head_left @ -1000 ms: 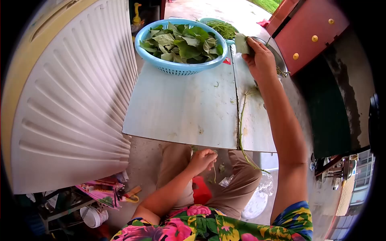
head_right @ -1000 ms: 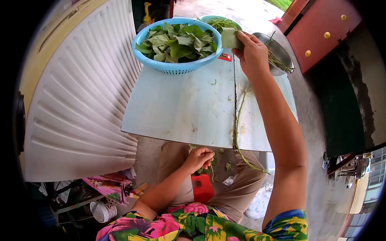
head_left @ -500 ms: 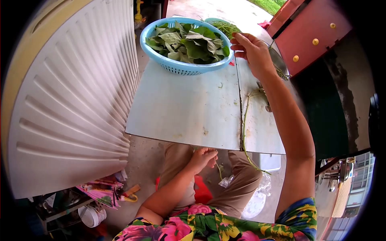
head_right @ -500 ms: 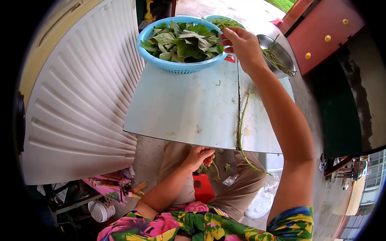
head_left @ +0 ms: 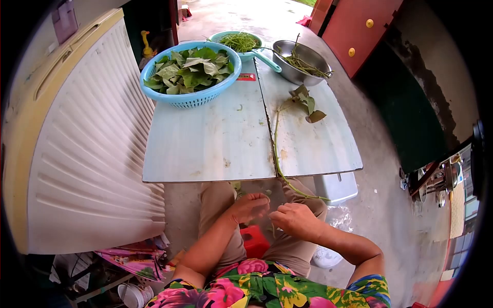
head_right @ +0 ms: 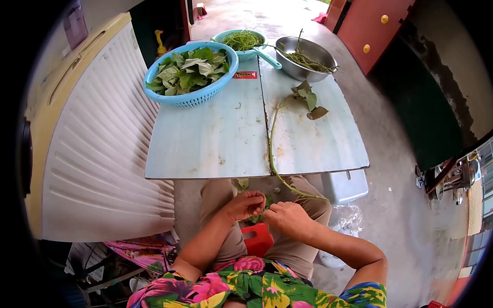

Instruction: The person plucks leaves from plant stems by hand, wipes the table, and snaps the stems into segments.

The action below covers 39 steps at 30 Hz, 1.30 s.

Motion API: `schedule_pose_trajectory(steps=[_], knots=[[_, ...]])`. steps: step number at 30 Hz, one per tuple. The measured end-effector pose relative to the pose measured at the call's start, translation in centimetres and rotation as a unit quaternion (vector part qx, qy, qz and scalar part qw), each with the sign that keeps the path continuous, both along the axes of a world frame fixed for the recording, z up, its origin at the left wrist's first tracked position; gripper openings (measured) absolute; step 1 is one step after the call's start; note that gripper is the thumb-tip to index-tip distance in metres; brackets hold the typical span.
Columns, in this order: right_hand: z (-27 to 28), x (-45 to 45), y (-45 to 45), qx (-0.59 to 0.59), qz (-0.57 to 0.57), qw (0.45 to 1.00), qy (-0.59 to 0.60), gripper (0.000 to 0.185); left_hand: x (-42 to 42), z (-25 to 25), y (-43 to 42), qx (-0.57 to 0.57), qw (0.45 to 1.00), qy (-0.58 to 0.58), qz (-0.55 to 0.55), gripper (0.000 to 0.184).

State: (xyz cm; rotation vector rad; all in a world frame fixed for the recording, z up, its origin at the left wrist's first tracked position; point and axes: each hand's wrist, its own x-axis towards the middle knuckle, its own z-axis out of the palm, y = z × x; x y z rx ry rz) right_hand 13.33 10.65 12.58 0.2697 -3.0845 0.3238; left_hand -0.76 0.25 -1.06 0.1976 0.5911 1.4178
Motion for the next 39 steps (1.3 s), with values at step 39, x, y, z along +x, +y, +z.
schedule_pose_trajectory(steps=[39], knots=[[13.1, -8.9, 9.0, -0.529, -0.252, 0.810, 0.018, 0.015, -0.6, 0.7, 0.0, -0.057, 0.996, 0.044, 0.055, 0.013]])
